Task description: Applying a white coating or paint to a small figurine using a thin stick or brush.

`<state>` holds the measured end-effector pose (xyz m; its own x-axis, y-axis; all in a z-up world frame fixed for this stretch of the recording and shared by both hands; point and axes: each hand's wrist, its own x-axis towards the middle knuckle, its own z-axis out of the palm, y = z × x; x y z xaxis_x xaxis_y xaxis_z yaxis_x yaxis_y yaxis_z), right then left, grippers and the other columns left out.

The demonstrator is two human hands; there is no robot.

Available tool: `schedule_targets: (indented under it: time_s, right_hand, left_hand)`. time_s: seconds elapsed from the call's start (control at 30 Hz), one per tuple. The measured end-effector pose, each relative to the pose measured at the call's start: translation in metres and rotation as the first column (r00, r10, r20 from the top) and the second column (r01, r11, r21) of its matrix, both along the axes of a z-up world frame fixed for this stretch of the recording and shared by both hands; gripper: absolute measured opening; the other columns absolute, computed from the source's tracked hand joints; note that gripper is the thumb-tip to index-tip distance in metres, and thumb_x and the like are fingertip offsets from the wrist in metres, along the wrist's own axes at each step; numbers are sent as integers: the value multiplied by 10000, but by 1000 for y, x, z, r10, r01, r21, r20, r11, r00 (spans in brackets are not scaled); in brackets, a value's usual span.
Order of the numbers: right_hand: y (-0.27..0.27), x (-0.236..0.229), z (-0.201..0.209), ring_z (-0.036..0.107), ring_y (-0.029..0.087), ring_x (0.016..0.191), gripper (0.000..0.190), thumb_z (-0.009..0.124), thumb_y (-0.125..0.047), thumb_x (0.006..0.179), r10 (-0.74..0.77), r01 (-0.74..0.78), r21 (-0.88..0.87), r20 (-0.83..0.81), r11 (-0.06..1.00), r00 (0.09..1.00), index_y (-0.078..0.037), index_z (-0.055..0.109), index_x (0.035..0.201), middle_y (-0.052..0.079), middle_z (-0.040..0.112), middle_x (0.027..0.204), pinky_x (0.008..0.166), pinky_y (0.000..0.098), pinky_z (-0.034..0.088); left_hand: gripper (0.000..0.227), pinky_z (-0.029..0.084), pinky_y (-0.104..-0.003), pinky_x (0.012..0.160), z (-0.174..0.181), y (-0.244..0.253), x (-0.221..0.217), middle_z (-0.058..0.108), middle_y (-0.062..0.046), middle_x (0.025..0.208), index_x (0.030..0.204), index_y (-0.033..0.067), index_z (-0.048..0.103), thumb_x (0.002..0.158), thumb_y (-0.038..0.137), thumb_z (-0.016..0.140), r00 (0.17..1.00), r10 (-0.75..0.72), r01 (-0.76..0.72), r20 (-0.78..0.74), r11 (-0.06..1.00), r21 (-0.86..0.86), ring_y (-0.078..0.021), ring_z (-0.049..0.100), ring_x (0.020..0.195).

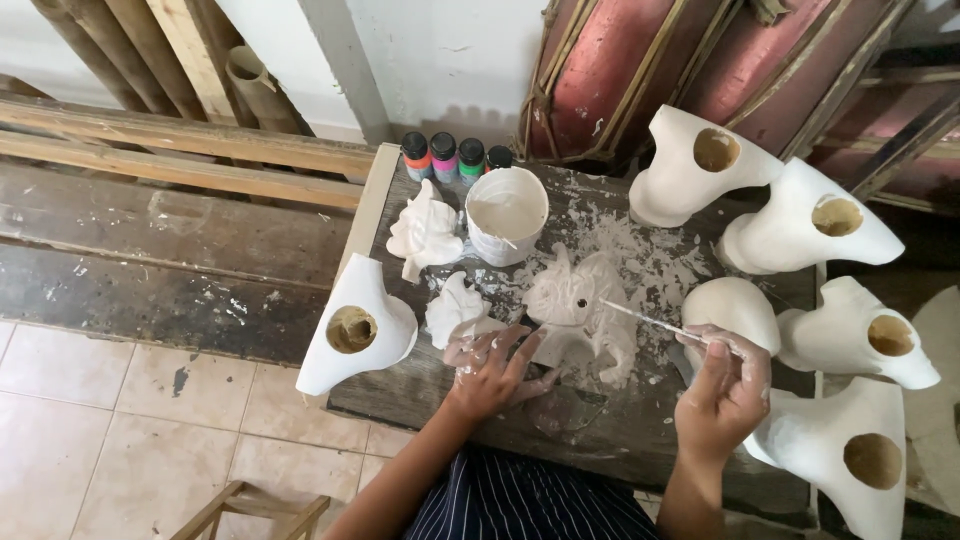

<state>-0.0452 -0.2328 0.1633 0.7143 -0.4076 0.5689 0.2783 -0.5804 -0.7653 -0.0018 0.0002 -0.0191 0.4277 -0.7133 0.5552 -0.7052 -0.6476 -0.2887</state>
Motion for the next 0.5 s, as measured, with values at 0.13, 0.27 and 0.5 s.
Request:
schedule_targets:
  time_s: [0.13, 0.27, 0.5]
  right_hand:
    - [-1, -7, -1, 705, 339, 938, 161, 457, -55, 1150, 24, -21, 56, -47, 998, 999, 96, 502, 1181, 278, 658, 1049, 911, 406, 642]
    - [-1, -7, -2, 703, 345, 960, 157, 463, -52, 1142, 24, -18, 101, -54, 995, 998, 94, 509, 1180, 278, 655, 1061, 911, 402, 644]
    - [1, -5, -2, 714, 355, 928, 147, 463, -18, 1137, 35, -34, 36, -21, 999, 999, 104, 520, 1194, 280, 667, 1065, 874, 388, 649]
  left_hand:
    - [678, 472, -539, 1038, 4, 3, 0, 429, -179, 1570, 1576, 398, 129, 1085, 501, 584, 1000, 9, -7, -30, 997, 82, -350, 649, 1267]
    - [673, 509, -548, 1044, -3, 0, 2, 424, -203, 1565, 1578, 361, 104, 1086, 537, 528, 1000, -17, 18, -18, 999, 47, -388, 628, 1288]
    - [736, 491, -562, 1056, -13, 0, 0, 391, -198, 1595, 1581, 443, -36, 1136, 353, 544, 999, 7, -7, -31, 1000, 30, -387, 603, 1342]
